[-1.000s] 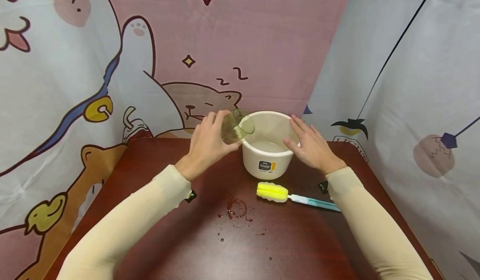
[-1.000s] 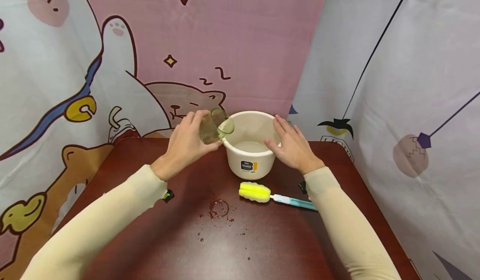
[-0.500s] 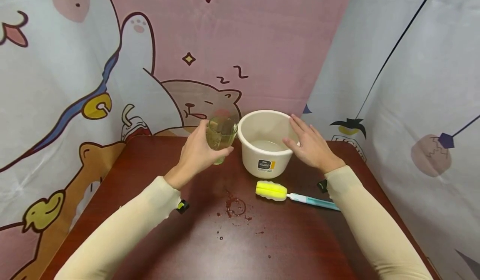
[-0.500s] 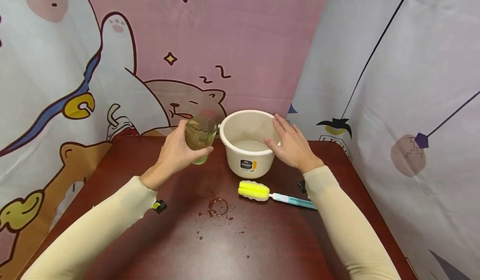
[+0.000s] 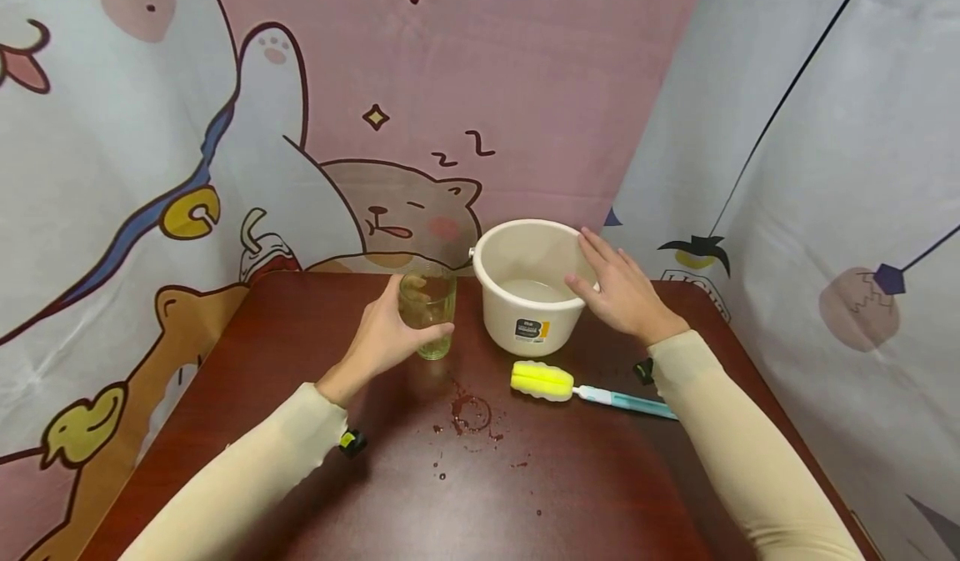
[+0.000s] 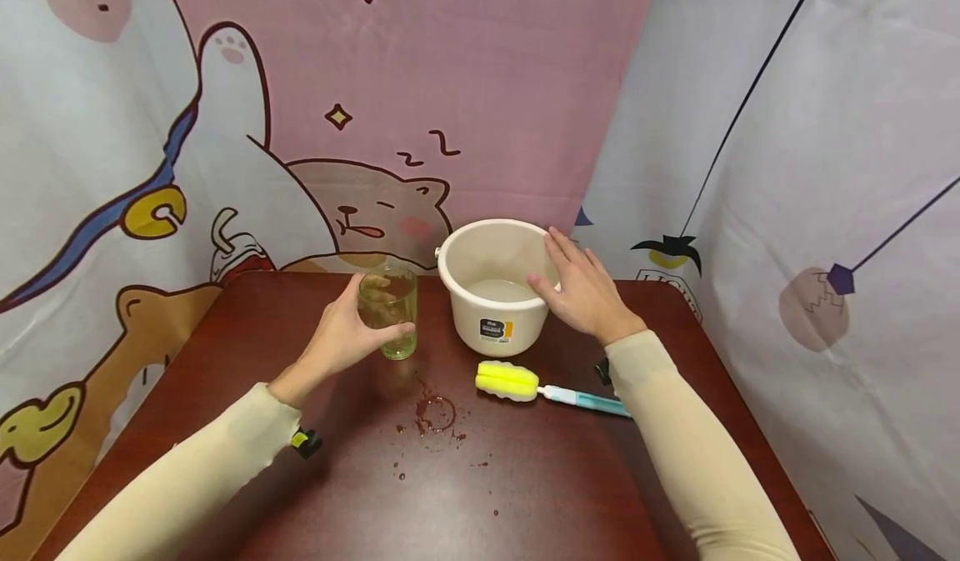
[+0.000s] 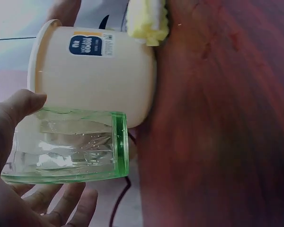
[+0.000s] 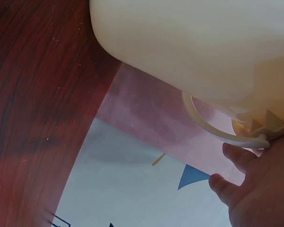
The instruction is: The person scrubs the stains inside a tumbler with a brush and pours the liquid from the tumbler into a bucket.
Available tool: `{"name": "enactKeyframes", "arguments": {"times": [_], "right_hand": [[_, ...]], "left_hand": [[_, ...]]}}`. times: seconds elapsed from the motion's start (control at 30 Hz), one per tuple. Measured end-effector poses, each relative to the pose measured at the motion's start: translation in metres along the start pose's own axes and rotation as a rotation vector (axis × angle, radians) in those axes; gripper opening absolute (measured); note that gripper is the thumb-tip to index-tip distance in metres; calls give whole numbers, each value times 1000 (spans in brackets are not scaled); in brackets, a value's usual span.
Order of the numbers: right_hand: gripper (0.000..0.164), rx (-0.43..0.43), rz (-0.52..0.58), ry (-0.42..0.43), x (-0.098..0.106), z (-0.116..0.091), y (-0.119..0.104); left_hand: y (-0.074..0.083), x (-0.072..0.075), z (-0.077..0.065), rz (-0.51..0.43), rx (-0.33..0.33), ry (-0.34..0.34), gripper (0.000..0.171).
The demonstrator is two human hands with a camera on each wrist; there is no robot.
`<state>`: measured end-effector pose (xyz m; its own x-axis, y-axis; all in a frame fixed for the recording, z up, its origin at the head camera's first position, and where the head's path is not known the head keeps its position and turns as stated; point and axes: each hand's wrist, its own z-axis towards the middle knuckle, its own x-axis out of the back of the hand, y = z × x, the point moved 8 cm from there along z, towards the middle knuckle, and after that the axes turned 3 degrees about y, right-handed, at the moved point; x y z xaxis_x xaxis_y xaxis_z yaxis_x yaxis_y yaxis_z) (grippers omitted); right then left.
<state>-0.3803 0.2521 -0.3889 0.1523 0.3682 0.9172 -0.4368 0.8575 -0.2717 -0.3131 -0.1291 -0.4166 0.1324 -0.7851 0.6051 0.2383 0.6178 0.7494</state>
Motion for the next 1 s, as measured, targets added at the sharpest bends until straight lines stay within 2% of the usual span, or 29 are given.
{"name": "enactKeyframes", "arguments": {"times": [0.23, 0.4, 0.73, 1.0], "right_hand": [[91, -4, 10, 5, 1, -1, -3], [93, -5, 14, 8, 1, 0, -4], [92, -1, 8, 15, 0, 3, -2], [91, -3, -1, 5, 0, -1, 1]], "left_hand": [[-12, -13, -11, -29, -24, -49, 84], [-17, -19, -18, -23, -11, -73, 86], [-29, -30, -24, 14, 7, -102, 87], [-32, -33, -28, -6, 4, -125, 88]]}}
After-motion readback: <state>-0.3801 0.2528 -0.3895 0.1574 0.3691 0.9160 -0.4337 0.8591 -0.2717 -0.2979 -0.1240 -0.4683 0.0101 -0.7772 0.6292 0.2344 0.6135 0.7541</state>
